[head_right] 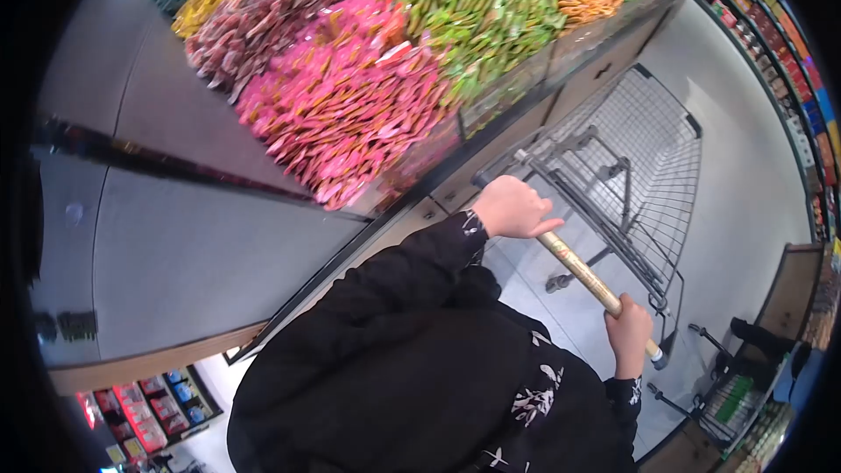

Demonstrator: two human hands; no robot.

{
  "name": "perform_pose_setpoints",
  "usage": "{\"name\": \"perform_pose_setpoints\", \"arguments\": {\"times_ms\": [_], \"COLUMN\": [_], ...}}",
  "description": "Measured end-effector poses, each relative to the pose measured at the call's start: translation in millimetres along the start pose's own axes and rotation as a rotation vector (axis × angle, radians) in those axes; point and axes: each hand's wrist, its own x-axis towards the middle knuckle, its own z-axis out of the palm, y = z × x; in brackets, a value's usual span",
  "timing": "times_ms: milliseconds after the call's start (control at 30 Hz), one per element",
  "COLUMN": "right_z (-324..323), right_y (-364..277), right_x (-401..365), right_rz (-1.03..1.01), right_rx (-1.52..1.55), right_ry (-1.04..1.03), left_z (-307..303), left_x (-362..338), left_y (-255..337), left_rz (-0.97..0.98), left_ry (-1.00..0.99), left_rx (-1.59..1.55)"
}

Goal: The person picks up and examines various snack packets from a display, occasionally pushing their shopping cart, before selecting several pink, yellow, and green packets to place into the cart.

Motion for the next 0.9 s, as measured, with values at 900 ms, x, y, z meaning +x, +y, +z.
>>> {"name": "perform_pose_setpoints", "arguments": {"times_ms": [900], "right_z": [-29.8], "right_y": [18.6], "right_x": [107.0], "right_rz": [0.123], "right_rx": [0.002], "right_ry": [-0.253], "left_z": [31.2], "left_x": [100.1], "left_y": [-40.7], "left_rz": [-0.049], "left_ry": [0.180], "left_rx": [-0.216]}}
